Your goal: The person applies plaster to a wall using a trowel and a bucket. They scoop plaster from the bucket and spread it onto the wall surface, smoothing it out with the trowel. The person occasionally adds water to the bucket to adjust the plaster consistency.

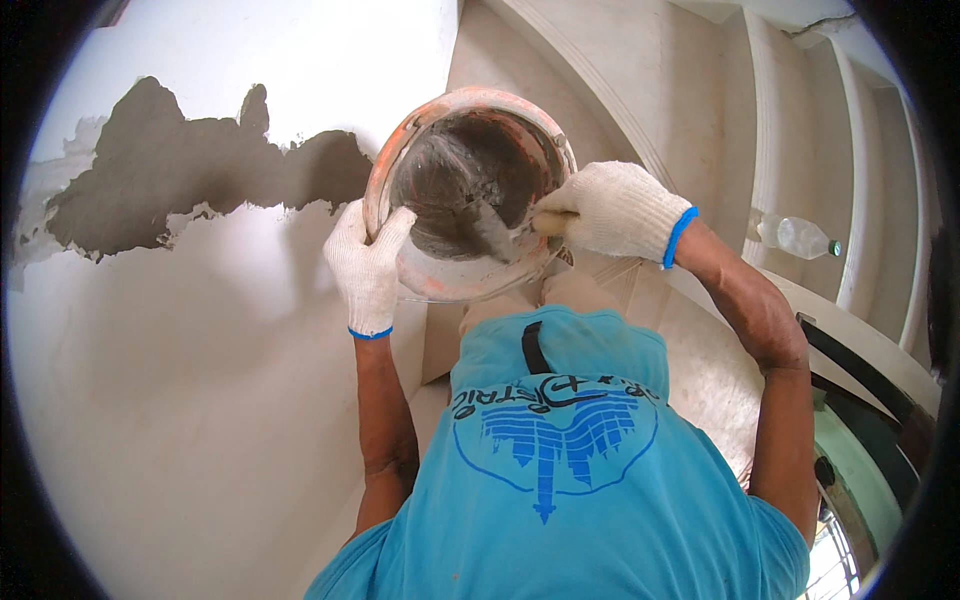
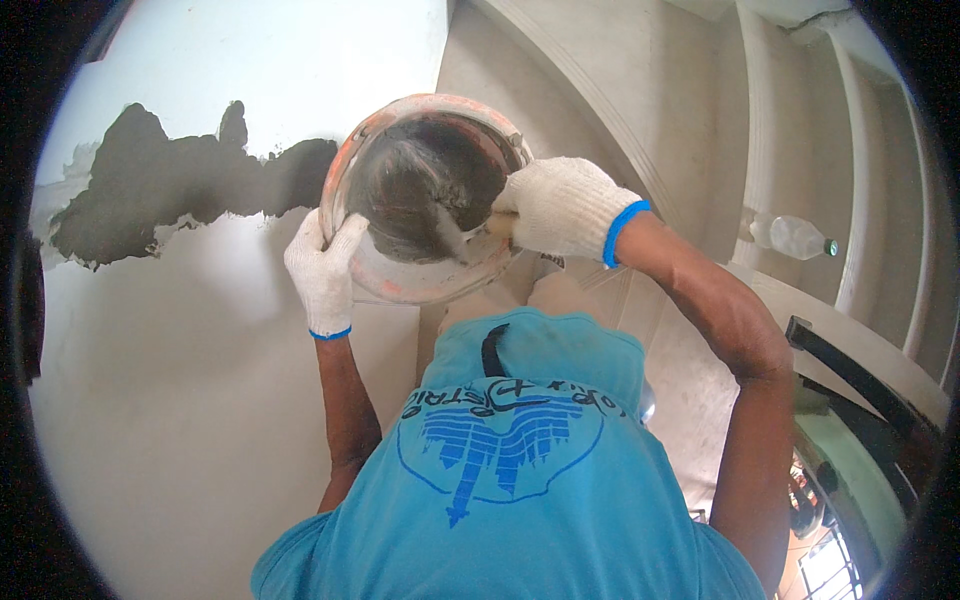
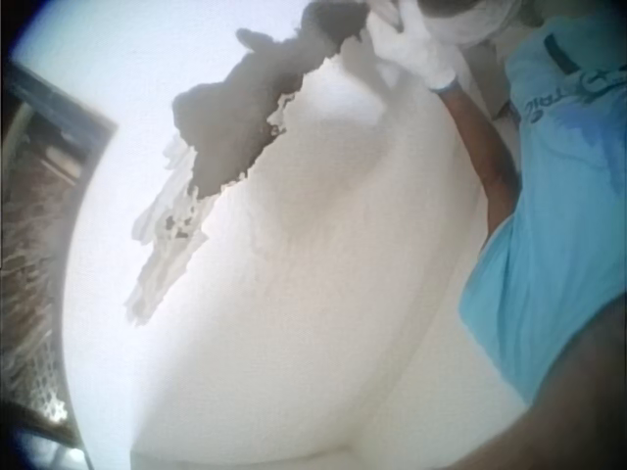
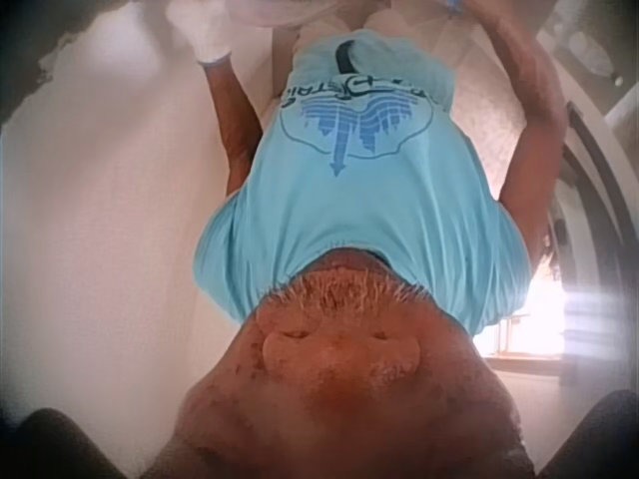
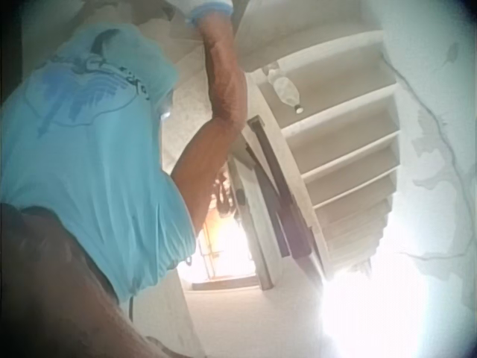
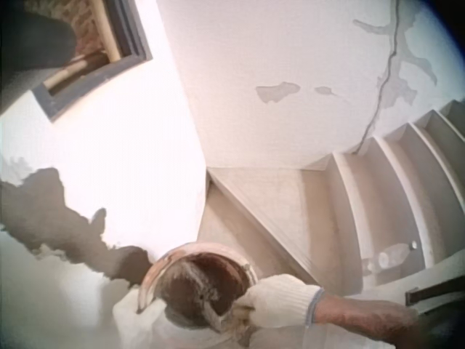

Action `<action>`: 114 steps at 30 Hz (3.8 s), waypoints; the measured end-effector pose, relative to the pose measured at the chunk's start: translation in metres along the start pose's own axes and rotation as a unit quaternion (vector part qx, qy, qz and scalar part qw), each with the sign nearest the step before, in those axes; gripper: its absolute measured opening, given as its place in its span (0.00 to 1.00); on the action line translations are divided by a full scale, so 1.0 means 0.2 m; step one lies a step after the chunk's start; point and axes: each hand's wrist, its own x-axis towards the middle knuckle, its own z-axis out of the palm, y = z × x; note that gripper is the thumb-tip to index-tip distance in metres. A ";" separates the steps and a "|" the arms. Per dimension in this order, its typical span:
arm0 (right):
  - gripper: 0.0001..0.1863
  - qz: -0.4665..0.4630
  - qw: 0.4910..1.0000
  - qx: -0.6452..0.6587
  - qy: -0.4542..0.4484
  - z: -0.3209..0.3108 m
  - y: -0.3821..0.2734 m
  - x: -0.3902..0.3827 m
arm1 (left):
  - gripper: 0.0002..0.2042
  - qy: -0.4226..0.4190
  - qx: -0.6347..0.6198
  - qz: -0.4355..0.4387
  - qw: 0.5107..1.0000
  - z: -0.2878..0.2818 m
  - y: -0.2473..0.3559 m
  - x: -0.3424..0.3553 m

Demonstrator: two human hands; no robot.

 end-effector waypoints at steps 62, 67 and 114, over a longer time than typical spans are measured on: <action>0.11 -0.155 0.949 -0.212 0.178 0.12 -0.04 0.10 | 0.12 -0.012 0.001 -0.059 0.998 0.00 -0.02 0.01; 0.13 -0.090 0.941 -0.239 0.223 0.14 0.01 0.21 | 0.14 -0.021 0.015 -0.035 0.999 0.02 -0.03 0.01; 0.06 -0.094 0.969 -0.188 0.127 0.01 0.05 0.00 | 0.16 -0.071 0.082 -0.041 0.993 0.00 -0.02 0.02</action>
